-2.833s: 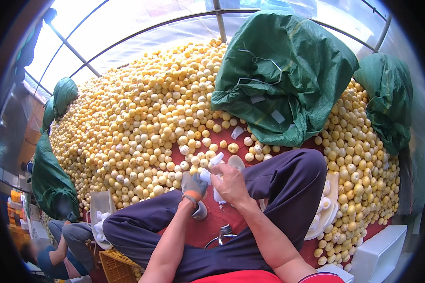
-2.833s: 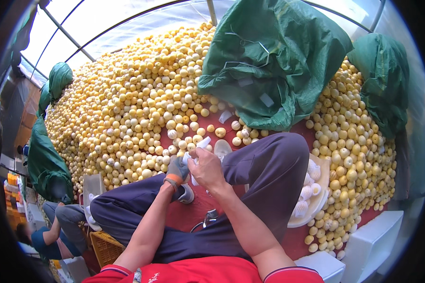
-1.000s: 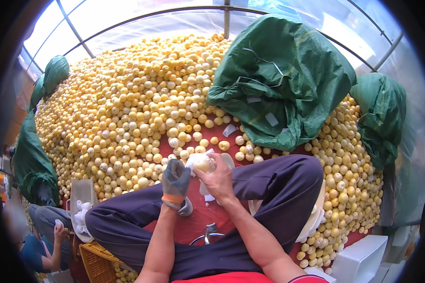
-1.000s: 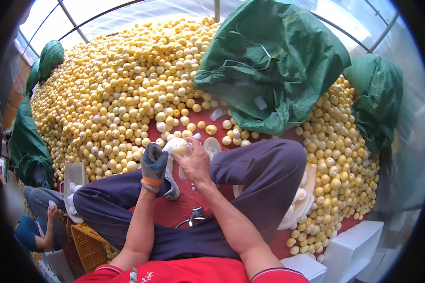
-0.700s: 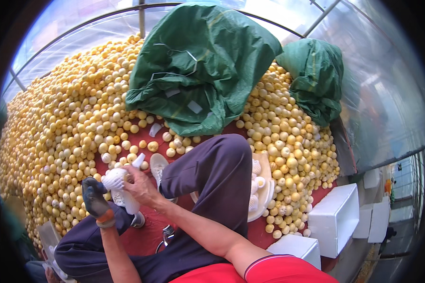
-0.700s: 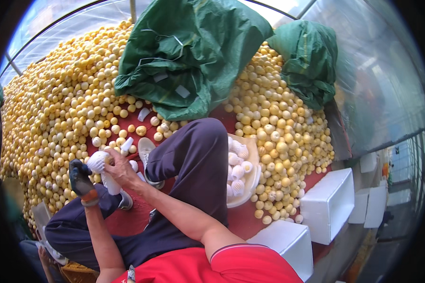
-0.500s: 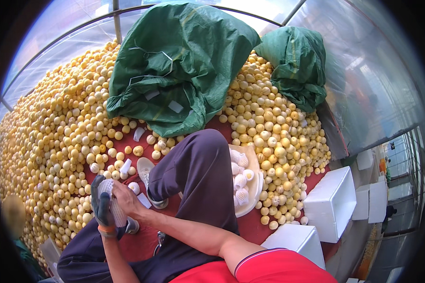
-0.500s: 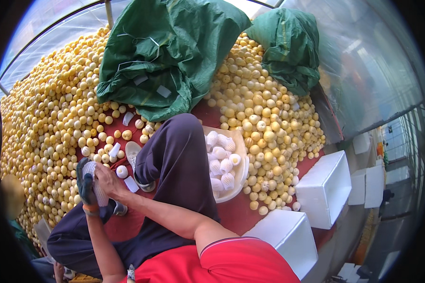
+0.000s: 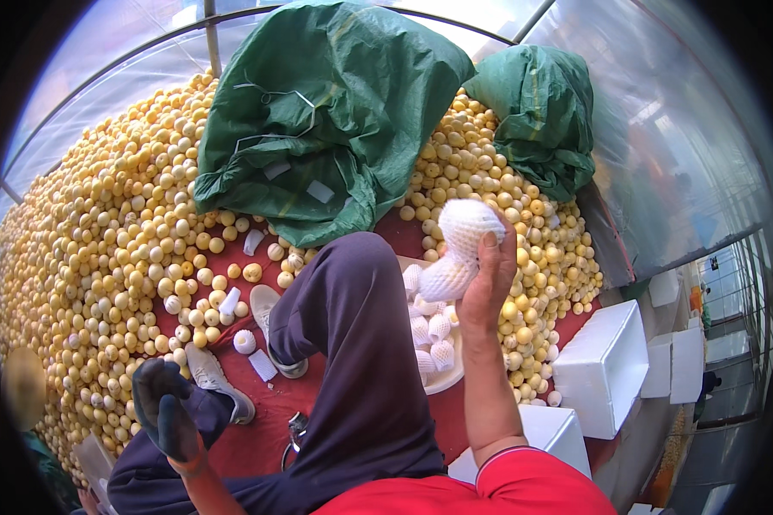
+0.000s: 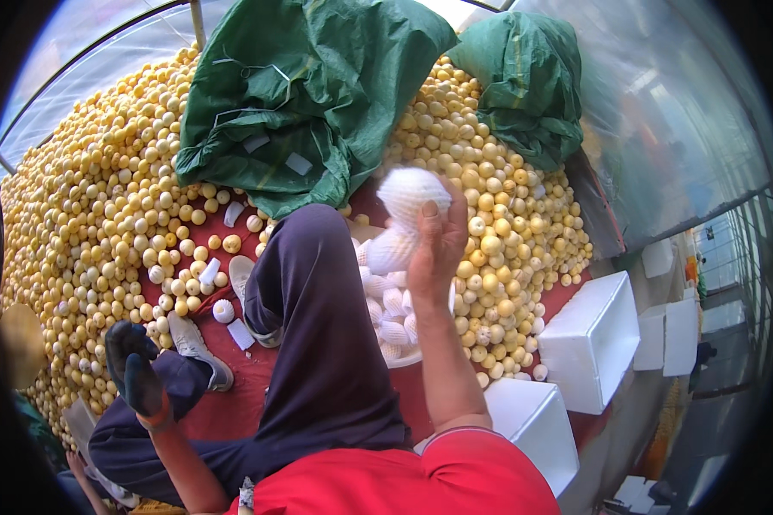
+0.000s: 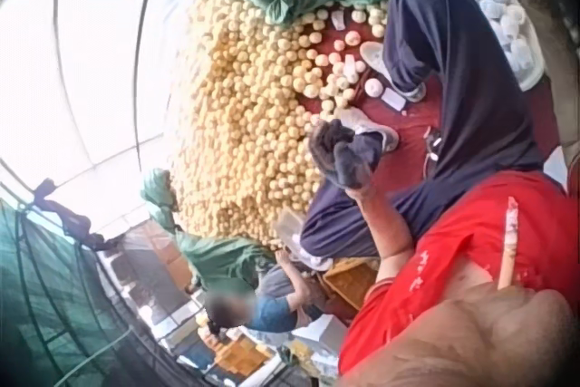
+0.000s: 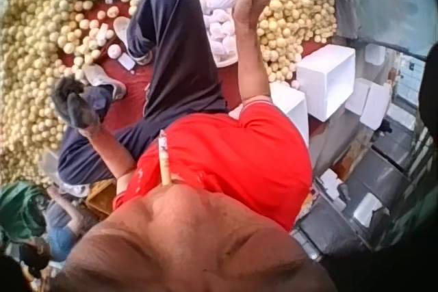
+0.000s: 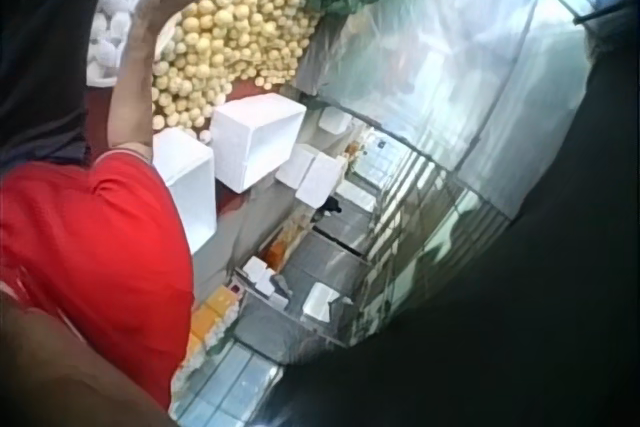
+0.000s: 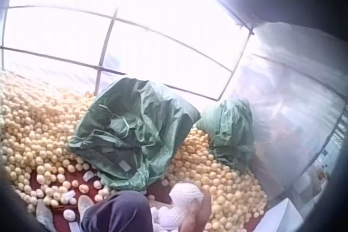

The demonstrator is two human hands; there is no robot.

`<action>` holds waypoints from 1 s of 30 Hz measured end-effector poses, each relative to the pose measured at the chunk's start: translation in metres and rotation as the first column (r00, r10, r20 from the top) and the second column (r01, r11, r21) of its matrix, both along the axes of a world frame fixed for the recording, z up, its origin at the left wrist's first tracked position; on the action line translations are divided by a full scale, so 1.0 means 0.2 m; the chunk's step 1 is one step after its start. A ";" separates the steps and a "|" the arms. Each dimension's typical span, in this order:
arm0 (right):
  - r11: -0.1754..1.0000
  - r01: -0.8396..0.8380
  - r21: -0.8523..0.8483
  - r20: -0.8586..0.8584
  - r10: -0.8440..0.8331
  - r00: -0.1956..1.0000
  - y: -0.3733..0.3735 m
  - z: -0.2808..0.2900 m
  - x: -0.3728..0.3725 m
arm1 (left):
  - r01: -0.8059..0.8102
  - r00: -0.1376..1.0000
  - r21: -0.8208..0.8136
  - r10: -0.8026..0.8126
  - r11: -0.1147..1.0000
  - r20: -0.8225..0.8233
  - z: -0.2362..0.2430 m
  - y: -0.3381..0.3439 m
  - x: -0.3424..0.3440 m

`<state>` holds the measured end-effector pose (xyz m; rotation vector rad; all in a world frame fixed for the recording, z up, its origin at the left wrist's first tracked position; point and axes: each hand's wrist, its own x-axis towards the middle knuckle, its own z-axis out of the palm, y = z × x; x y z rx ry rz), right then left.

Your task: The person sits among a large pile of yellow round fruit and repeatedly picks up individual pieces, wraps each one in a white foam net, and places the wrapped fruit into a nearby container. The process continues with consistent hand movements and no visible tool use.

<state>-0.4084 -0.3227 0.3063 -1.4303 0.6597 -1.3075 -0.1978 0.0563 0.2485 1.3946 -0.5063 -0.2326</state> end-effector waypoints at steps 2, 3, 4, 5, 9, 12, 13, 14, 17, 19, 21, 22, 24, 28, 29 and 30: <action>0.990 0.123 -0.068 -0.405 -0.140 0.904 -0.13 -0.28 -0.21 | -0.018 0.987 0.058 0.009 0.998 0.157 0.17 0.04 -0.12; 0.983 0.145 -0.112 -0.516 -0.182 0.837 -0.15 -0.42 -0.31 | -0.031 0.964 0.065 0.013 0.997 0.264 0.20 0.09 -0.20; 0.981 0.167 -0.103 -0.601 -0.195 0.775 -0.16 -0.59 -0.43 | 0.071 0.959 0.001 -0.068 0.998 0.276 0.31 0.03 -0.27; 0.951 0.191 -0.242 -0.712 -0.307 0.632 -0.16 -0.78 -0.56 | 0.176 0.942 -0.053 -0.153 0.983 0.297 0.43 -0.01 -0.33; 0.985 0.125 -0.121 -0.916 -0.159 0.369 0.10 -1.22 -0.78 | 0.487 0.846 -0.248 -0.382 0.837 0.372 0.65 -0.13 -0.47; 0.960 -0.125 -0.249 -0.928 -0.200 0.314 0.23 -1.45 -0.82 | 0.511 0.823 -0.307 -0.354 0.803 0.444 0.67 -0.10 -0.51; 0.958 -0.117 -0.262 -0.921 -0.213 0.326 0.23 -1.44 -0.77 | 0.506 0.823 -0.325 -0.335 0.799 0.458 0.66 -0.09 -0.52; 0.952 -0.101 -0.291 -0.918 -0.248 0.309 0.18 -1.43 -0.80 | 0.500 0.830 -0.355 -0.320 0.790 0.457 0.62 -0.10 -0.52; 0.925 -0.039 -0.378 -0.892 -0.353 0.283 0.05 -1.37 -0.81 | 0.486 0.838 -0.411 -0.278 0.771 0.469 0.58 -0.11 -0.55; 0.904 -0.006 -0.427 -0.856 -0.402 0.325 0.06 -1.30 -0.74 | 0.482 0.832 -0.420 -0.253 0.769 0.493 0.59 -0.10 -0.56; 0.924 0.126 -0.360 -0.798 -0.375 0.471 0.06 -1.11 -0.59 | 0.481 0.827 -0.419 -0.240 0.771 0.508 0.58 -0.08 -0.56; 0.939 0.231 -0.254 -0.745 -0.342 0.572 0.05 -1.01 -0.52 | 0.488 0.823 -0.412 -0.249 0.770 0.511 0.58 -0.07 -0.57; 0.957 0.282 -0.063 -0.608 -0.261 0.750 -0.02 -0.84 -0.45 | 0.494 0.830 -0.395 -0.285 0.775 0.479 0.58 -0.05 -0.57; 0.966 0.205 -0.157 -0.361 -0.250 0.899 0.09 -0.39 -0.21 | 0.389 0.864 -0.329 -0.217 0.860 0.455 0.68 0.00 -0.55; 0.965 0.180 -0.192 -0.260 -0.227 0.939 0.13 -0.30 -0.14 | 0.439 0.848 -0.273 -0.295 0.856 0.441 0.69 0.04 -0.53; 0.964 0.161 -0.210 -0.216 -0.206 0.954 0.18 -0.23 -0.08 | 0.503 0.814 -0.228 -0.370 0.833 0.447 0.70 0.06 -0.49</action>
